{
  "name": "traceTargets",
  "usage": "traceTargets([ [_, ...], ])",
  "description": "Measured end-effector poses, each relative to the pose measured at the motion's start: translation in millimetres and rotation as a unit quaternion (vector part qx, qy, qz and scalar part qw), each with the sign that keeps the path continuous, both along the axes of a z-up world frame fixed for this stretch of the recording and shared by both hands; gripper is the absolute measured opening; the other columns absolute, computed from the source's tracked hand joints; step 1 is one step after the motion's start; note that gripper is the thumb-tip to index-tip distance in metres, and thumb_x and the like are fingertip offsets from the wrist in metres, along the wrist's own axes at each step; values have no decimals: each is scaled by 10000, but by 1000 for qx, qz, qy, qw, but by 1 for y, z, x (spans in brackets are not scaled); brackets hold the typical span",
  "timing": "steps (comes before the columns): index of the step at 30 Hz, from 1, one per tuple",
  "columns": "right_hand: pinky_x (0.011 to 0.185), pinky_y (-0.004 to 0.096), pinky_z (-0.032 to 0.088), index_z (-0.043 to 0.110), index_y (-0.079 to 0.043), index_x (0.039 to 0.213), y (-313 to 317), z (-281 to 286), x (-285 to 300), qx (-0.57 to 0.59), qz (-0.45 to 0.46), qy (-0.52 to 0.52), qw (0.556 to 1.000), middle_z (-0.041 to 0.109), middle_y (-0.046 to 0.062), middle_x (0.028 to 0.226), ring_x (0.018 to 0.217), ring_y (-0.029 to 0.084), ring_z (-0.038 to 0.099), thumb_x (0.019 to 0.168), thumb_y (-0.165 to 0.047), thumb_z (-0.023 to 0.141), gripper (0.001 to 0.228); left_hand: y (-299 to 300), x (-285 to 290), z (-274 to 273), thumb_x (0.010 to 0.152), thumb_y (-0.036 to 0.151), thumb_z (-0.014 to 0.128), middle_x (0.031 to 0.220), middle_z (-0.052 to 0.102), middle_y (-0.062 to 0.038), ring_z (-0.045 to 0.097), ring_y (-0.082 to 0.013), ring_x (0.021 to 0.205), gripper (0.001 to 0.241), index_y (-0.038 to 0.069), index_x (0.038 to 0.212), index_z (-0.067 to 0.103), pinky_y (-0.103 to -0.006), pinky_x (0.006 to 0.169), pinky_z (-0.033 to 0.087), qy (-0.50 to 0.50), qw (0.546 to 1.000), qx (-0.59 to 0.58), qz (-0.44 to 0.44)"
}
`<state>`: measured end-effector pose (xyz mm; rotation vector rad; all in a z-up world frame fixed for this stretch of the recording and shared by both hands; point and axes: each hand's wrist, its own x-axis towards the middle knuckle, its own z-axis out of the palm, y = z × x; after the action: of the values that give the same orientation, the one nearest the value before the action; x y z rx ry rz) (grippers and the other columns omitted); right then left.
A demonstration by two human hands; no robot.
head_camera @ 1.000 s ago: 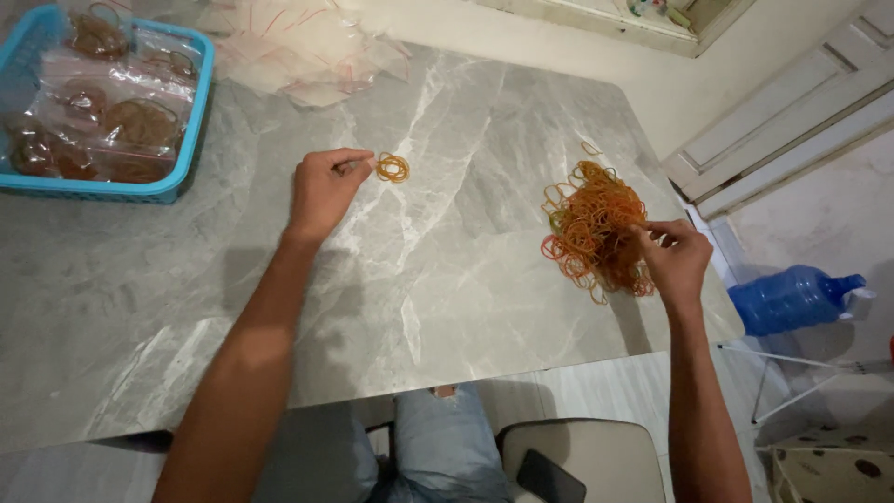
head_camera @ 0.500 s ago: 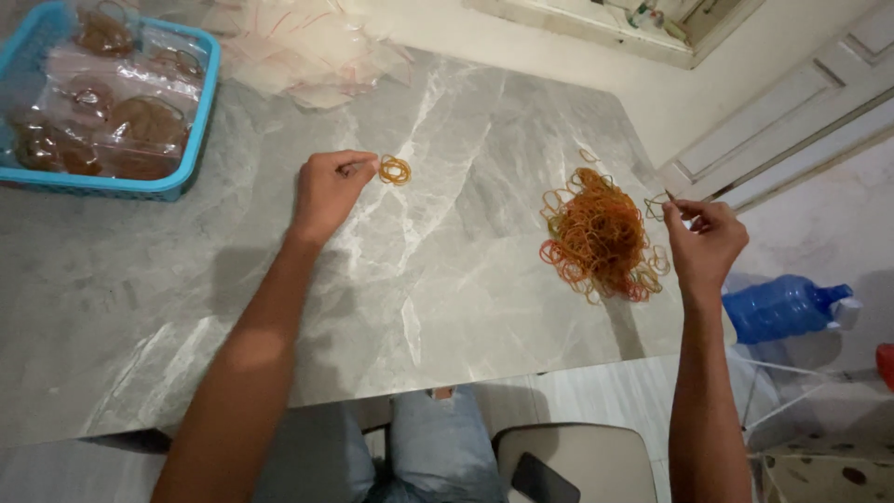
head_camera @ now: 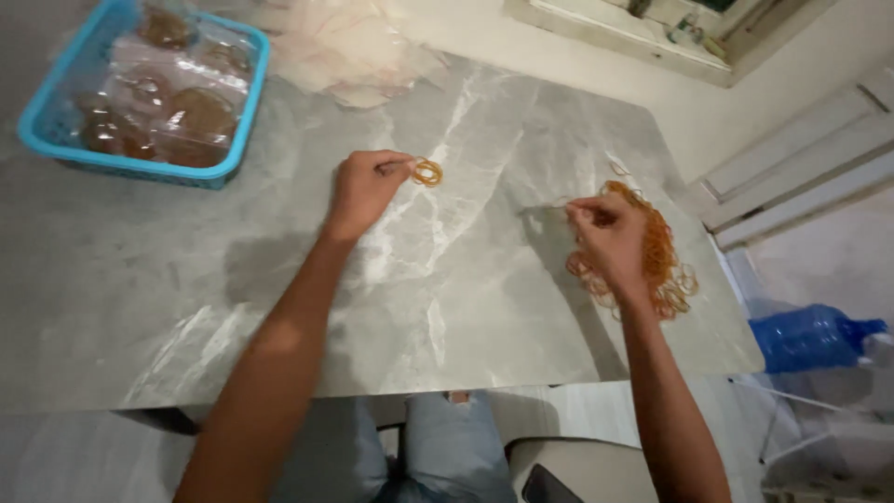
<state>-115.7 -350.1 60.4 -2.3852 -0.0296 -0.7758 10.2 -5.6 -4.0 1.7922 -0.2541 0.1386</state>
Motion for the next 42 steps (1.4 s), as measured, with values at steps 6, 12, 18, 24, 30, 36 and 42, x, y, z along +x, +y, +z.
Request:
traceTargets([
  [6, 666, 235, 503, 836, -165, 944, 80, -32, 57, 98, 115, 85, 985, 674, 63, 737, 690, 85, 568, 810, -160, 892, 145, 6, 1, 4, 866, 284, 762, 671, 671, -44, 657, -187, 656, 194, 207, 1030, 830, -347, 649, 536, -6, 999, -27, 19],
  [12, 725, 288, 525, 834, -157, 929, 135, -40, 112, 196, 123, 177, 956, 736, 51, 808, 756, 94, 597, 815, -218, 830, 129, 7, 16, -9, 856, 272, 775, 595, 598, -1, 607, -142, 582, 187, 208, 1023, 828, -299, 582, 499, -10, 998, -49, 28],
  [18, 621, 289, 555, 833, -237, 839, 134, -61, 167, 101, 45, 211, 971, 738, 30, 697, 644, 165, 711, 769, -281, 768, 106, 13, -6, 13, 868, 234, 740, 582, 583, -50, 605, -184, 572, 184, 180, 1021, 828, -329, 579, 489, -20, 999, -39, 16],
  [24, 687, 370, 576, 841, -209, 879, 124, -68, 173, 31, 38, 177, 983, 760, 92, 774, 759, 278, 747, 766, -228, 774, 132, 10, 1, 1, 875, 228, 754, 565, 581, -24, 597, -161, 558, 182, 171, 1034, 821, -310, 574, 491, -21, 999, -38, 20],
  [30, 674, 351, 544, 834, -165, 919, 123, -55, 148, 48, 70, 129, 988, 723, 142, 762, 694, 245, 691, 816, -269, 801, 150, 10, 4, -1, 866, 218, 756, 594, 592, -27, 597, -159, 584, 181, 191, 1030, 828, -317, 596, 484, -26, 999, -35, 18],
  [36, 729, 451, 536, 815, -71, 1065, 121, -22, 57, -43, 110, 53, 992, 662, 217, 777, 755, 385, 677, 881, -191, 774, 224, 12, 2, 2, 891, 222, 769, 593, 602, -18, 615, -146, 601, 163, 183, 1037, 828, -307, 612, 507, -46, 999, -16, 14],
  [42, 759, 484, 524, 822, -114, 1055, 45, -14, 15, -211, 51, 75, 973, 676, 191, 798, 824, 447, 670, 888, -252, 760, 225, 13, -1, 3, 896, 188, 749, 590, 565, -9, 583, -140, 598, 183, 156, 1063, 818, -291, 610, 485, -46, 998, -33, 1],
])
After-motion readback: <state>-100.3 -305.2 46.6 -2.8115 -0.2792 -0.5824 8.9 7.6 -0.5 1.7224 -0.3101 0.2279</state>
